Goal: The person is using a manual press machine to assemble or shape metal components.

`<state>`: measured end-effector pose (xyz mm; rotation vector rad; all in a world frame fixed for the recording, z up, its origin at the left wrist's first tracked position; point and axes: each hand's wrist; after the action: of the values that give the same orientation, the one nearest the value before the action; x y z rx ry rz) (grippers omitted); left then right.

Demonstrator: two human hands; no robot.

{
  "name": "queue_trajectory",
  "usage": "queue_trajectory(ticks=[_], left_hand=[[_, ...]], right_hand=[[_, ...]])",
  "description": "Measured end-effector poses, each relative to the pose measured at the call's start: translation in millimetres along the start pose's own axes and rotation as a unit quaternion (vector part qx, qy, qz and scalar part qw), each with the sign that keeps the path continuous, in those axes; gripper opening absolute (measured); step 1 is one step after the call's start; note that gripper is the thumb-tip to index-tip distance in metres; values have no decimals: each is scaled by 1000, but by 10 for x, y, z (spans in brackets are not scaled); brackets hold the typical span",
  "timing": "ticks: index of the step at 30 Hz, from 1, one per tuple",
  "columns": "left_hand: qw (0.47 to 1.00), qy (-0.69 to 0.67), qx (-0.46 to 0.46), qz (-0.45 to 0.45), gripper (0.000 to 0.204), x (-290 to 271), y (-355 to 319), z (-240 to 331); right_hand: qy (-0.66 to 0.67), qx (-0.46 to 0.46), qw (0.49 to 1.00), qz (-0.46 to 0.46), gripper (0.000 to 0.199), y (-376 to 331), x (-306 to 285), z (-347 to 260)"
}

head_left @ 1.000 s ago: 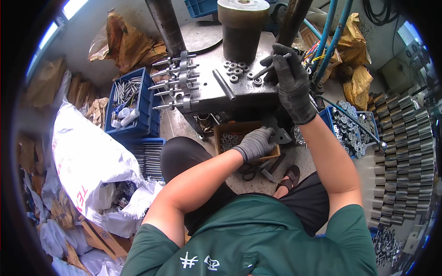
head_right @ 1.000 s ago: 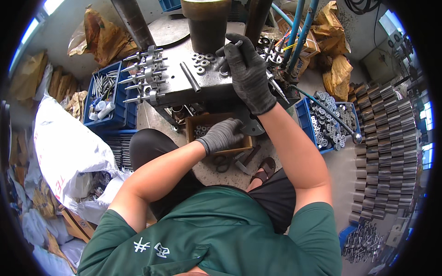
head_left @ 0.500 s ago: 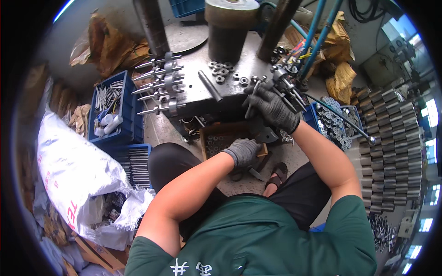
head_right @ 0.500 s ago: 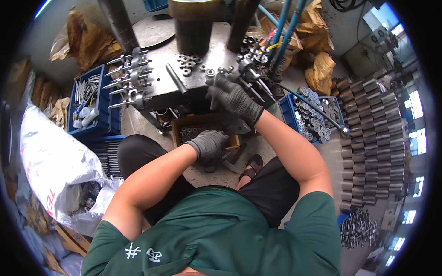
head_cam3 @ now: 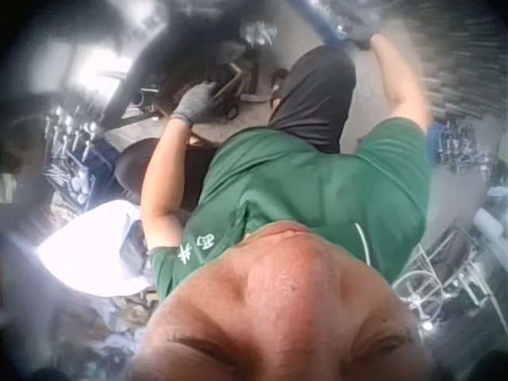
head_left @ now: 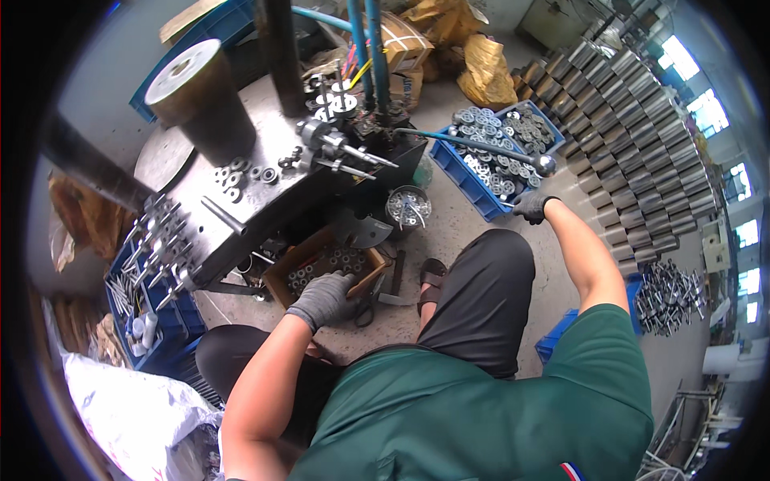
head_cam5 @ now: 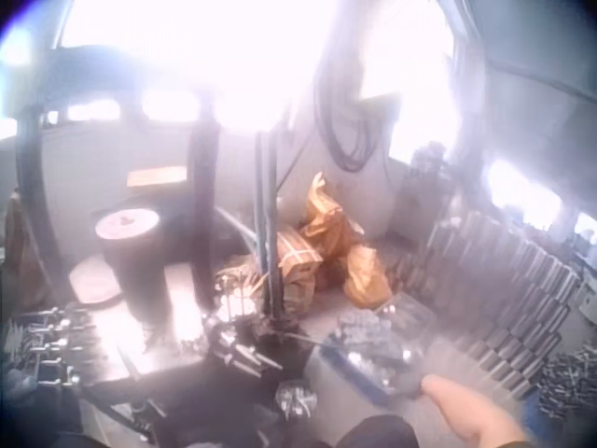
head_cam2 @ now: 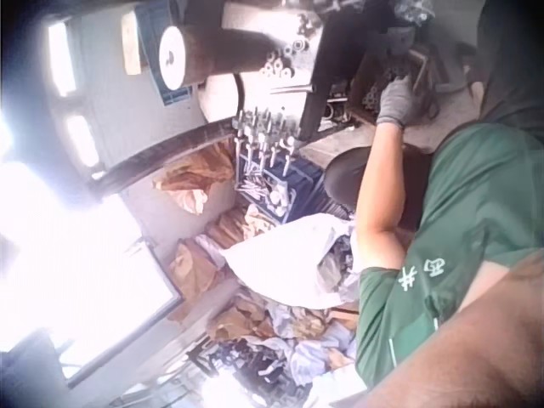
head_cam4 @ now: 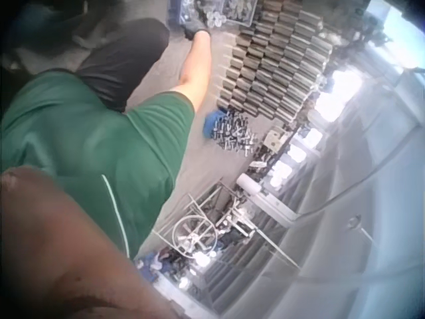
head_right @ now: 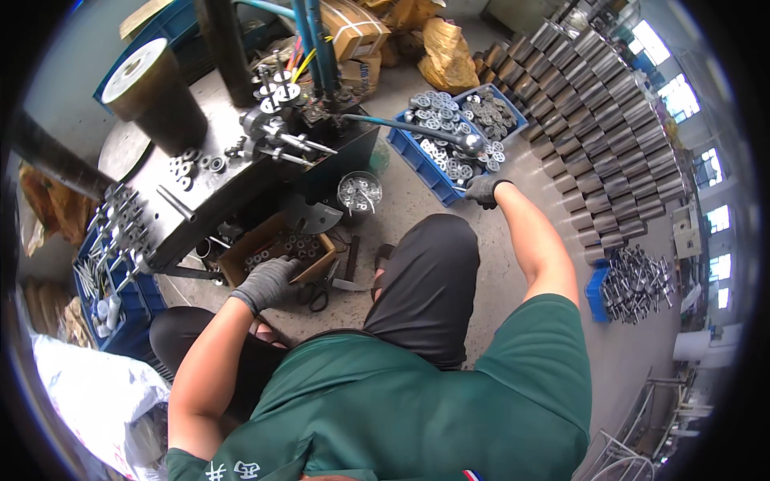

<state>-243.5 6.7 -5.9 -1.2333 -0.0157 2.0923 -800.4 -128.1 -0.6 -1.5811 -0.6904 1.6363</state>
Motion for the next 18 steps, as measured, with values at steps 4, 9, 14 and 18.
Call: queue_trajectory(ticks=[4,9,14,18], left_hand=[[999,-27,0,-38,52,54,31,-49],[998,-24,-28,-58,51,187,153,-133],[996,-15,-47,-68,50,285,201,-349],[991,-5,-92,-99,47,295,235,-386]], right_hand=[[169,61,979,96,32,200,334,457],[108,102,966,212,34,585,509,827],[70,133,955,257,35,939,465,744],[59,144,947,281,34,1099,371,605]])
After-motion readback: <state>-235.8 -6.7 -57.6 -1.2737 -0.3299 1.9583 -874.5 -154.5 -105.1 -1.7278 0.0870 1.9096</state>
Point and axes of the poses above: each hand's wrist, its own y-axis towards the middle knuckle, its own x-axis out of the palm, z = x × y, and after that the axes turned 9 degrees about -y, right-handed
